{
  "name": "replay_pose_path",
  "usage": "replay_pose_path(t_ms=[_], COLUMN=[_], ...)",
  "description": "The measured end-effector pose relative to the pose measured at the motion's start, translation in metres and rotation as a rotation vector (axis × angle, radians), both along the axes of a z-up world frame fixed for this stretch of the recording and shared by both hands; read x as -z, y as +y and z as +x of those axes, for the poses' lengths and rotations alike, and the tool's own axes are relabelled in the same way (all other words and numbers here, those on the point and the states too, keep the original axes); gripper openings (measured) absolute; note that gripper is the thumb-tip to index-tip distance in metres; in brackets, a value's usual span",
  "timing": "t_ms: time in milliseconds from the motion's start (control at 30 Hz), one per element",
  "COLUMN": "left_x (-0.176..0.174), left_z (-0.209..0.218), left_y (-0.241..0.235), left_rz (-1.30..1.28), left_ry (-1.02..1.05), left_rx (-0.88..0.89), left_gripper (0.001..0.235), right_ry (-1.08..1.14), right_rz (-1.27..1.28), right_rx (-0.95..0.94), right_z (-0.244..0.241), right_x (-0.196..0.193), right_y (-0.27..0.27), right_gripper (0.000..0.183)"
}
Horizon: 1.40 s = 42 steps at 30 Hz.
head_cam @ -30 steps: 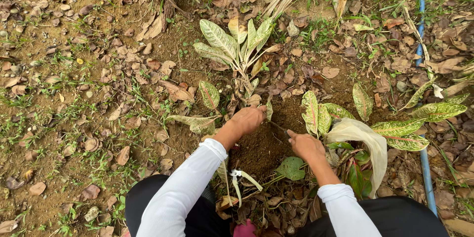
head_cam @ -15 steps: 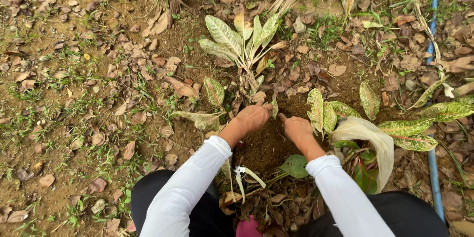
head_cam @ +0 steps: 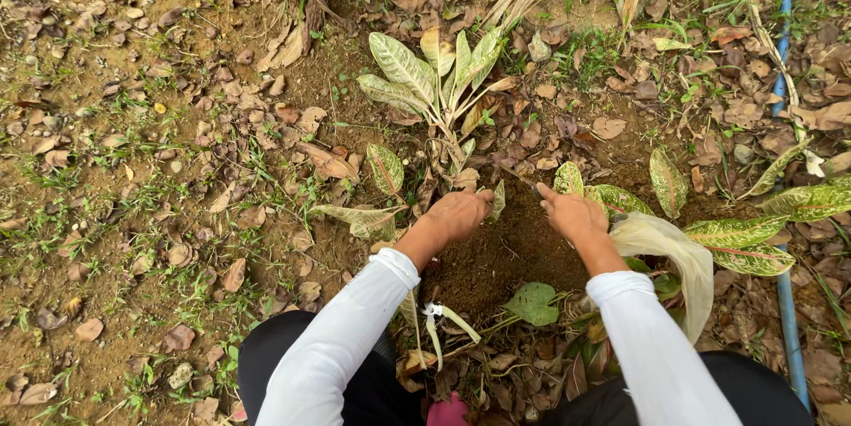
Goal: The person kneels in a garden and uses pruning shears to cut stems and leaves from a variegated plant. They place the cuttings into a white mesh bag and continue trimming the plant.
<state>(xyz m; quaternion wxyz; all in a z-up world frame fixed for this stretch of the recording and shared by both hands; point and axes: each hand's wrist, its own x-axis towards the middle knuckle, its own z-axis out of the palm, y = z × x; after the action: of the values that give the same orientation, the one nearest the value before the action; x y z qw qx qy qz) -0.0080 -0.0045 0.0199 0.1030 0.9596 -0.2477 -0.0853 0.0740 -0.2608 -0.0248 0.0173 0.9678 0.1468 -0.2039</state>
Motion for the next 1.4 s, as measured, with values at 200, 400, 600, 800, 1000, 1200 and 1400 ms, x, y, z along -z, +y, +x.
replay_pose_path(t_ms=[200,400,600,800,1000,1200,1400], left_x=[-0.001,0.005,0.015,0.012,0.017,0.014,-0.053], left_z=[0.001,0.003,0.005,0.003,0.001,-0.003,-0.013], left_y=[0.001,0.001,0.001,-0.006,-0.003,-0.005,-0.004], left_rz=[-0.002,0.017,-0.018,0.006,0.035,0.016,-0.107], left_ry=[0.128,0.072,-0.001,0.008,-0.016,0.024,0.243], left_rx=[-0.052,-0.008,0.032,0.034,0.088,0.045,-0.059], left_gripper=[0.027,0.032,0.043,0.025,0.028,0.048,0.074], right_ry=[0.183,0.243,0.549,0.354,0.277,0.085,0.289], right_rz=[0.039,0.144,0.648,0.652,0.680,0.405,0.381], right_rx=[0.177,0.147,0.939,1.078,0.887,0.543,0.579], right_z=[-0.070,-0.078,-0.107,-0.173,-0.161,-0.164,-0.176], right_x=[0.034,0.023,-0.024,-0.028,0.048,0.100,0.024], right_y=[0.009,-0.001,-0.011,0.016,-0.014,-0.018,0.013], right_gripper=[0.054,0.048,0.054,0.053,0.052,0.058,0.056])
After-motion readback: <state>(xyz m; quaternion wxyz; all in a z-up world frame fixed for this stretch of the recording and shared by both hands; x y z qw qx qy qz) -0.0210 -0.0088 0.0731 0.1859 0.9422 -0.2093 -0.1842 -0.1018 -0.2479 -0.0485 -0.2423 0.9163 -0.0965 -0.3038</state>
